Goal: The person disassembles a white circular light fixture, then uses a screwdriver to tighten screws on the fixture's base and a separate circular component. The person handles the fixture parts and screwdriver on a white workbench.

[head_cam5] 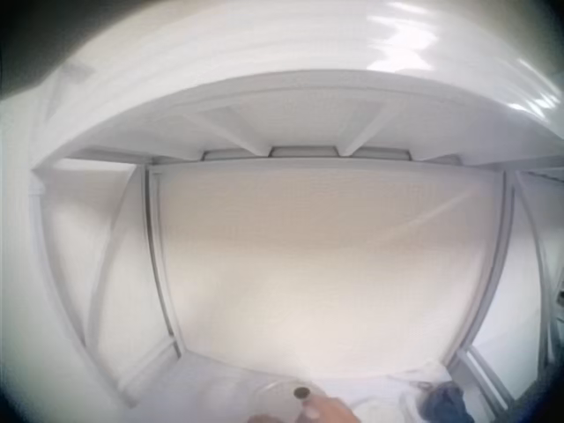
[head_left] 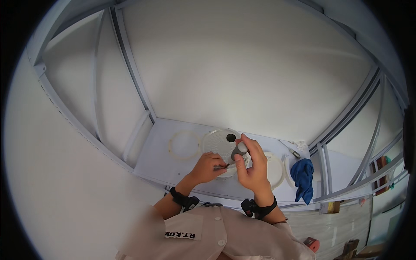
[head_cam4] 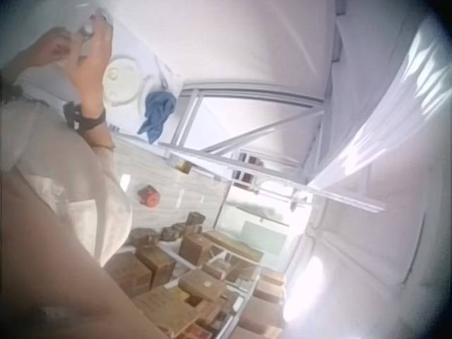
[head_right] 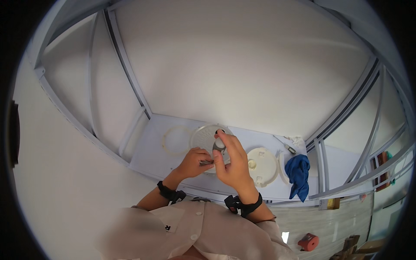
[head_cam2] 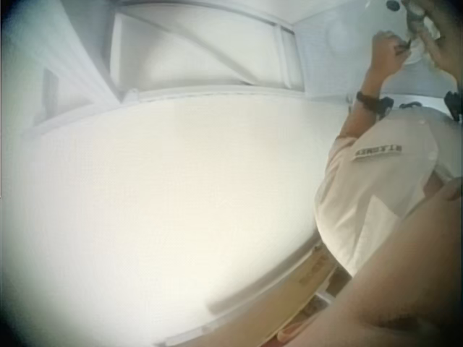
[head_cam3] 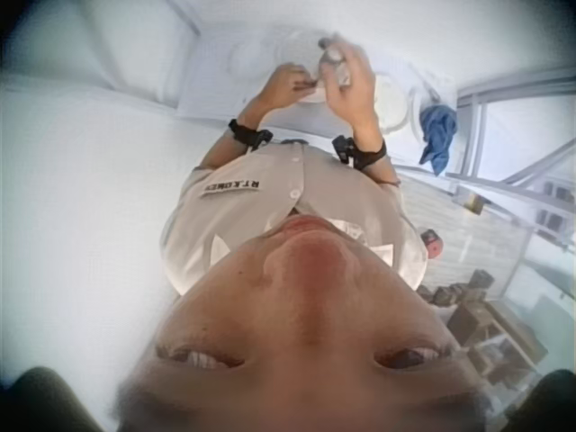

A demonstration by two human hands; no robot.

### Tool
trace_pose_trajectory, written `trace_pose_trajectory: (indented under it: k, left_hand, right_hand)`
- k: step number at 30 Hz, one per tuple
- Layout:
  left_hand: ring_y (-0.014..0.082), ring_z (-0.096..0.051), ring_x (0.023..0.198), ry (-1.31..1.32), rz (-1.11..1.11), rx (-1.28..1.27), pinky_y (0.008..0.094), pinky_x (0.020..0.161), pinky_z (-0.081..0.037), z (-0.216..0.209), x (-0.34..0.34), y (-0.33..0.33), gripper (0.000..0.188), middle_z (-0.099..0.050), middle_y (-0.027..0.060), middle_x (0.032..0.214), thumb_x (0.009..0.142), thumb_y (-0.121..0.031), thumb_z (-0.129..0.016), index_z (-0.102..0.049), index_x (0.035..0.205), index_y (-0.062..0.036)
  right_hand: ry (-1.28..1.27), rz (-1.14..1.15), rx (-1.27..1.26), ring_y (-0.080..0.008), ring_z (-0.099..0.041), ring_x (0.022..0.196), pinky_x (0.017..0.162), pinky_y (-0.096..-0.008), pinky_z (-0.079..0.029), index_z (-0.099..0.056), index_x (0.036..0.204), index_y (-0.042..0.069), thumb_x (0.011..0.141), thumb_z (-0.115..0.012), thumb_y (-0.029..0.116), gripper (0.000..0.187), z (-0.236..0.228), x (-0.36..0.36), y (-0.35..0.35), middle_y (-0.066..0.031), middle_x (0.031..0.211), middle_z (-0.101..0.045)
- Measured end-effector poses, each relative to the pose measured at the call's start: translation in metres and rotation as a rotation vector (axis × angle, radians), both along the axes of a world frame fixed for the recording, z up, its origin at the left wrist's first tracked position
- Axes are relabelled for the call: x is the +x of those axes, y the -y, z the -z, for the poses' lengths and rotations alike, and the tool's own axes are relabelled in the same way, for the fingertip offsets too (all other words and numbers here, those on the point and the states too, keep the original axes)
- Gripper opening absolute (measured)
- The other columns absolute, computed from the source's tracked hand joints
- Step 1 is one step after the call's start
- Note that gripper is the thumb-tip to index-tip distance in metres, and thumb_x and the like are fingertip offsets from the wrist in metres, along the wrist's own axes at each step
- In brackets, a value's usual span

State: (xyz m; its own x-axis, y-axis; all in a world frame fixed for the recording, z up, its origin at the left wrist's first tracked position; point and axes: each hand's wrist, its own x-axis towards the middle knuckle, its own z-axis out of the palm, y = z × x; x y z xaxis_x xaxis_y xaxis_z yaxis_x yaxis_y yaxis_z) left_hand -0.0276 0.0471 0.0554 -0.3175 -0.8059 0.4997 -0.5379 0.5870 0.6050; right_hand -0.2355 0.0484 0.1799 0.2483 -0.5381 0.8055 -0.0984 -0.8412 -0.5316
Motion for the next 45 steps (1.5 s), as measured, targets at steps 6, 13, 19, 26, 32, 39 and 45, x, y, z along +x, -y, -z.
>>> trace_pose_trajectory:
  k: [6, 13, 19, 26, 32, 39, 45]
  left_hand:
    - [0.0317, -0.068, 0.088, -0.012, 0.056, 0.036, 0.0441, 0.087, -0.053, 0.002, 0.007, 0.007, 0.014, -0.076, 0.0064, 0.095, 0.082, -0.015, -0.087, -0.08, 0.093, -0.0079]
    - [0.0311, -0.071, 0.092, 0.035, 0.04, 0.112, 0.0436, 0.084, -0.056, -0.002, 0.008, 0.009, 0.012, -0.077, 0.0037, 0.097, 0.086, -0.02, -0.084, -0.081, 0.095, -0.0111]
    - [0.0285, -0.071, 0.093, 0.132, 0.007, 0.191, 0.0428, 0.079, -0.058, -0.021, 0.008, 0.006, 0.013, -0.076, 0.0007, 0.096, 0.086, -0.024, -0.084, -0.082, 0.095, -0.0147]
    - [0.0285, -0.071, 0.091, 0.129, -0.033, 0.13, 0.0433, 0.078, -0.058, -0.021, 0.007, 0.003, 0.013, -0.076, 0.0006, 0.095, 0.086, -0.025, -0.083, -0.081, 0.094, -0.0148]
    - [0.0279, -0.072, 0.09, 0.126, -0.018, 0.091, 0.0433, 0.077, -0.058, -0.014, 0.006, 0.007, 0.014, -0.076, -0.0002, 0.095, 0.085, -0.026, -0.083, -0.078, 0.09, -0.0144]
    - [0.0279, -0.071, 0.09, 0.123, -0.054, 0.093, 0.0437, 0.076, -0.058, -0.023, 0.004, 0.0, 0.014, -0.075, 0.0002, 0.094, 0.085, -0.025, -0.083, -0.076, 0.09, -0.0136]
    - [0.0292, -0.071, 0.09, 0.066, -0.023, 0.066, 0.0447, 0.077, -0.057, -0.01, 0.005, 0.004, 0.015, -0.075, 0.0006, 0.094, 0.084, -0.024, -0.084, -0.076, 0.091, -0.0132]
  right_hand:
    - [-0.026, 0.045, -0.078, -0.0324, -0.067, 0.105, 0.091, -0.0397, -0.056, -0.071, 0.135, 0.0, 0.089, -0.077, 0.002, 0.046, -0.003, 0.006, 0.001, -0.018, 0.128, -0.066]
    - [-0.029, 0.165, 0.026, -0.0309, -0.066, 0.102, 0.087, -0.039, -0.056, -0.072, 0.135, 0.001, 0.083, -0.088, 0.008, 0.054, 0.01, 0.01, -0.004, -0.0157, 0.121, -0.067]
    - [0.076, 0.167, -0.037, -0.0308, -0.067, 0.1, 0.088, -0.0387, -0.056, -0.071, 0.136, 0.001, 0.085, -0.085, 0.004, 0.053, 0.006, 0.022, -0.006, -0.0161, 0.114, -0.069]
    - [-0.049, 0.279, -0.009, -0.0316, -0.07, 0.107, 0.095, -0.0394, -0.056, -0.069, 0.135, -0.002, 0.086, -0.083, 0.004, 0.051, 0.006, 0.025, -0.013, -0.0196, 0.117, -0.071]
    - [0.084, 0.111, 0.038, -0.0333, -0.069, 0.11, 0.096, -0.0397, -0.056, -0.068, 0.138, -0.002, 0.088, -0.078, 0.003, 0.051, 0.004, 0.031, -0.012, -0.0216, 0.117, -0.071]
    - [-0.048, 0.203, -0.114, -0.0305, -0.067, 0.104, 0.096, -0.0374, -0.054, -0.067, 0.139, -0.001, 0.09, -0.076, 0.003, 0.05, -0.016, 0.034, -0.014, -0.0207, 0.12, -0.068]
    - [-0.126, 0.169, -0.007, -0.0273, -0.066, 0.103, 0.091, -0.0363, -0.055, -0.066, 0.142, -0.001, 0.092, -0.076, 0.002, 0.051, 0.0, 0.025, -0.008, -0.0174, 0.123, -0.069]
